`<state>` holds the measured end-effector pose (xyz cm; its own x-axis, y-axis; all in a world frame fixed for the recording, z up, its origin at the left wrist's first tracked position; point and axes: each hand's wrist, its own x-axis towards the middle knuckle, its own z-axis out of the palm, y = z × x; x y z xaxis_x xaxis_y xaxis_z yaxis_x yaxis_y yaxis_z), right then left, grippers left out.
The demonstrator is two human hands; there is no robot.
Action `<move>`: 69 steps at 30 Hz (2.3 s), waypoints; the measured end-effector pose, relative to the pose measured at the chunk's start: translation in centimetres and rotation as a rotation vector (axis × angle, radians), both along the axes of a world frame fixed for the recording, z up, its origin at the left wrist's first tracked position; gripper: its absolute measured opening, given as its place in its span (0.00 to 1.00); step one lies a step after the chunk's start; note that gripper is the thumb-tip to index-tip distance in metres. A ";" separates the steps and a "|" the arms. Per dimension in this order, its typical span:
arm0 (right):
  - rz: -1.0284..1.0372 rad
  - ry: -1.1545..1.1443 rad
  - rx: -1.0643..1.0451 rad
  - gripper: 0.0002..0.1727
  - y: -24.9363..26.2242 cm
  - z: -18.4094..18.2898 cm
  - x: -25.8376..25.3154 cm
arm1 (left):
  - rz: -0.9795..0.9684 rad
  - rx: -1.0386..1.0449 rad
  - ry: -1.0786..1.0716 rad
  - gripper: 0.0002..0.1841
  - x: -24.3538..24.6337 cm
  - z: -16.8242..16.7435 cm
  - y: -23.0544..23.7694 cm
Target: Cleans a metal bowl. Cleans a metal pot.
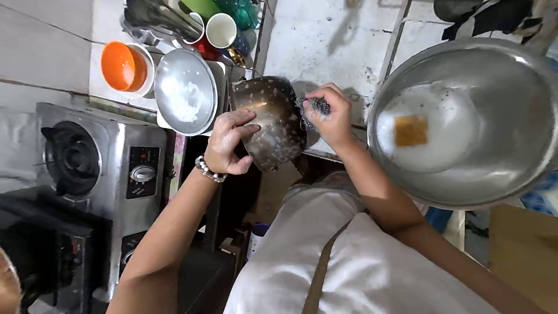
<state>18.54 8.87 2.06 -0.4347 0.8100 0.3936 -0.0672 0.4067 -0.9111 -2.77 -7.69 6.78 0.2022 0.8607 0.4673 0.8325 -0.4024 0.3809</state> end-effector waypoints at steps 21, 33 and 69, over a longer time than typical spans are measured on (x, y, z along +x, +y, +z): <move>0.038 -0.121 0.129 0.14 -3.2 4.0 -3.6 | 0.952 -0.010 -1.468 0.21 11.3 0.7 6.6; -0.013 -0.044 0.229 0.11 -3.0 2.1 -1.6 | 0.978 0.142 -1.365 0.12 15.0 -0.4 6.7; 0.226 -0.223 0.057 0.08 -0.4 3.9 -2.1 | 1.102 0.099 -1.265 0.19 15.4 -0.6 4.1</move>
